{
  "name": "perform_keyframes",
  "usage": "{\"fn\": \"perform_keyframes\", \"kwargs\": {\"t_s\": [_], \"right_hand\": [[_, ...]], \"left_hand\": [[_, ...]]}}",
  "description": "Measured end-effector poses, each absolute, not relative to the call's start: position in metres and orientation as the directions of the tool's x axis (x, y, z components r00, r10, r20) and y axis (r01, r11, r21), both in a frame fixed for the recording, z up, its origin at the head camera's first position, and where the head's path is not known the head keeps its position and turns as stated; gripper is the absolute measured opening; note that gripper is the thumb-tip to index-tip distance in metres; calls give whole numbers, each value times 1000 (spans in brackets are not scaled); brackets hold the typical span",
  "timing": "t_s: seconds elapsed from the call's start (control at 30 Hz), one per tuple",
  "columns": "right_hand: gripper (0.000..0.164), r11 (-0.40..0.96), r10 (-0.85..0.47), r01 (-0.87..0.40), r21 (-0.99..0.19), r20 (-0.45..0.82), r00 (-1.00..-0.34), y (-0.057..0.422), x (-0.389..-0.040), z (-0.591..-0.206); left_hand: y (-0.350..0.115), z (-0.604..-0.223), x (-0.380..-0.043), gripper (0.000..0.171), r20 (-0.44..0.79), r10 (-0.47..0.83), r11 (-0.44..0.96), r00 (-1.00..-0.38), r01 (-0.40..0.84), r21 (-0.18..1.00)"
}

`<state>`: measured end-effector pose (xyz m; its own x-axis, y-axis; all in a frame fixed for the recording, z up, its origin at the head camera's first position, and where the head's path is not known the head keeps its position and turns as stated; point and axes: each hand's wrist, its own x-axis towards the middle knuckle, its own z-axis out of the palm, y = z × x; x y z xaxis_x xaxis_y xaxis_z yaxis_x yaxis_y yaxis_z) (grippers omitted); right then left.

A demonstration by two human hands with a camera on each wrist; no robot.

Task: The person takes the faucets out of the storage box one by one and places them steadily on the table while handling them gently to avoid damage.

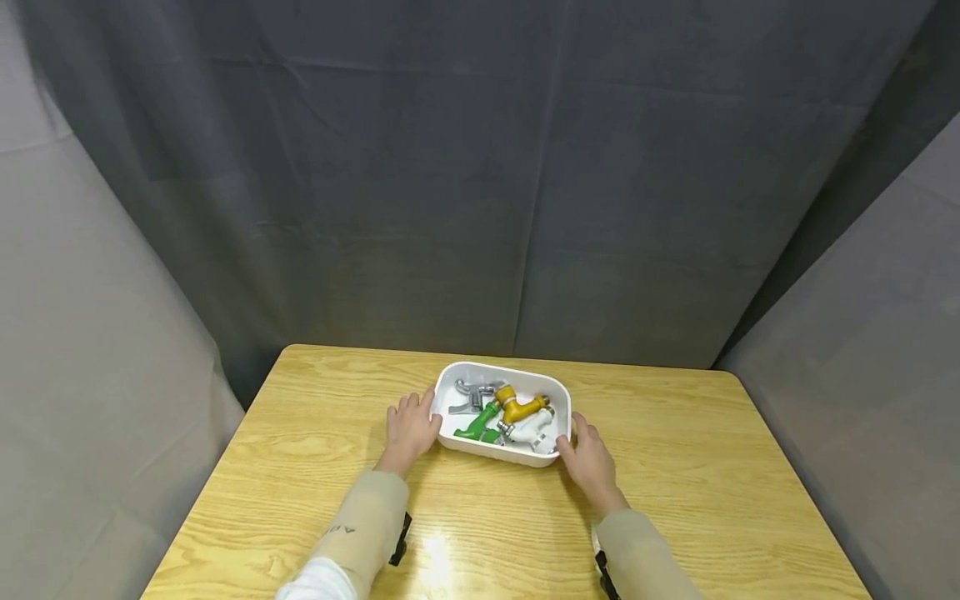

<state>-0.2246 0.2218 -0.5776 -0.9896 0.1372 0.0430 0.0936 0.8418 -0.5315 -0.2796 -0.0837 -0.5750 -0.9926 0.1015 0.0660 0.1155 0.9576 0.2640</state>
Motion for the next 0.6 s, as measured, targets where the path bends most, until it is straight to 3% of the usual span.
{"fn": "perform_keyframes", "kwargs": {"t_s": [0.6], "right_hand": [[56,849,99,58,-526,51,-994,216,-220,-575]], "left_hand": [[-96,-576,-262,50,88,116,960,-989,135,244]]}}
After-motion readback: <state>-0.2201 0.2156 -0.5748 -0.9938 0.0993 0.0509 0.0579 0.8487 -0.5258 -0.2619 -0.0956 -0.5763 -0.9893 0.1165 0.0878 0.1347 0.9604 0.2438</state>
